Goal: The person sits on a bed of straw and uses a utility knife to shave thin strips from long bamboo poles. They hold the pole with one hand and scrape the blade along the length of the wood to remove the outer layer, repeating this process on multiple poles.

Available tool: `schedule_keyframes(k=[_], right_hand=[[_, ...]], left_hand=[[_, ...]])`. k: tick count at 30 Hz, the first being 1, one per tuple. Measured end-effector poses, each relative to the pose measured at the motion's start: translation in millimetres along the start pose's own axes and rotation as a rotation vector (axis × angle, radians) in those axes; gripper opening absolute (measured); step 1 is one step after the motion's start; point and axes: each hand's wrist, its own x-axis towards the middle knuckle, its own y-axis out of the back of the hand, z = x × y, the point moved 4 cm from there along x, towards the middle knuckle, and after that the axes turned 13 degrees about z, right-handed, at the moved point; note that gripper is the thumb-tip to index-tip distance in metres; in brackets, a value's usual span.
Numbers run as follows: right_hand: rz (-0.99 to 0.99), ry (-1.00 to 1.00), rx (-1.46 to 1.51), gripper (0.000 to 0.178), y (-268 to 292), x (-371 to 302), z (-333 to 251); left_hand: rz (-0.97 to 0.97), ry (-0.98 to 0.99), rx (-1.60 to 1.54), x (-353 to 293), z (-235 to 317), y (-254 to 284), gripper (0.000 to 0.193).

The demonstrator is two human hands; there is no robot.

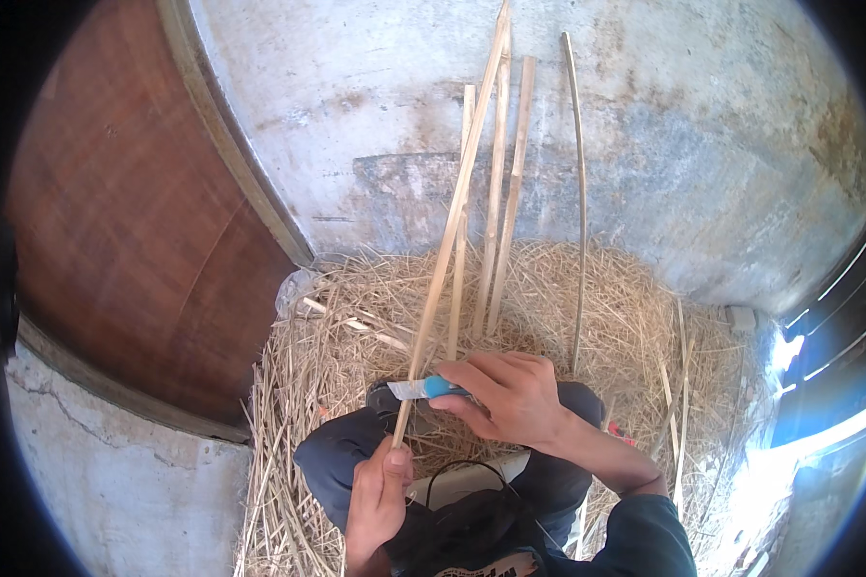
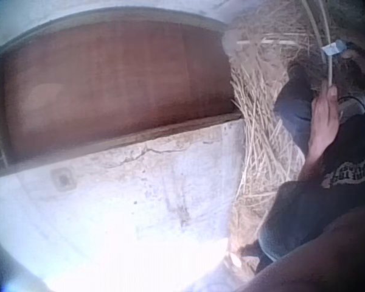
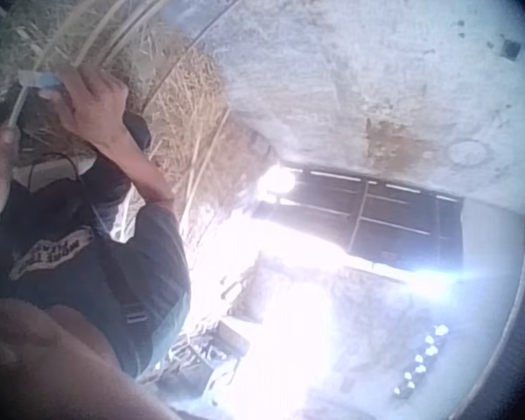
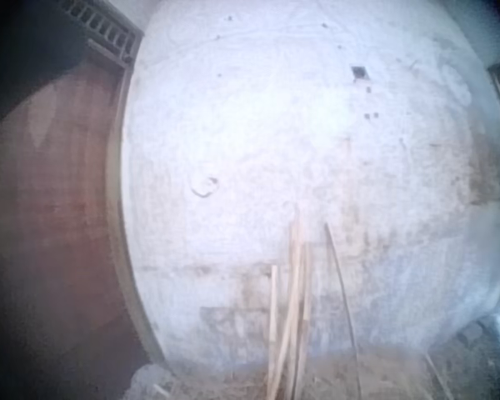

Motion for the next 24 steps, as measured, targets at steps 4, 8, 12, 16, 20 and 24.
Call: schedule_keyframes(k=[4, 8, 12, 16, 20, 24], right_hand=[[0.078, -0.087, -0.055, 0.03, 4.3, 2.3, 25.3], [0.062, -0.076, -0.057, 0.03, 6.5, 7.1, 33.7], [0.08, 0.006, -0.047, 0.03, 2.3, 2.8, 40.1], [0.212, -0.177, -0.326, 0.036, 14.6, -1.7, 105.9], [0.259, -0.374, -0.313, 0.04, 28.7, 6.9, 214.1], [0.394, -0.524, -0.452, 0.046, 77.8, 14.8, 293.6]], left_hand=[[-0.031, -0.035, 0.054, -12.4, -13.9, -2.5, 0.034], [-0.036, 0.034, 0.046, -21.6, -22.0, 0.1, 0.032], [-0.047, 0.075, 0.062, -22.8, -26.3, 1.7, 0.034], [-0.008, -0.063, 0.124, -39.5, -52.7, -3.5, 0.051], [-0.223, 0.269, 0.09, -66.3, -43.0, 15.0, 0.054], [-0.188, 0.079, 0.168, -87.9, -75.2, 31.1, 0.055]])
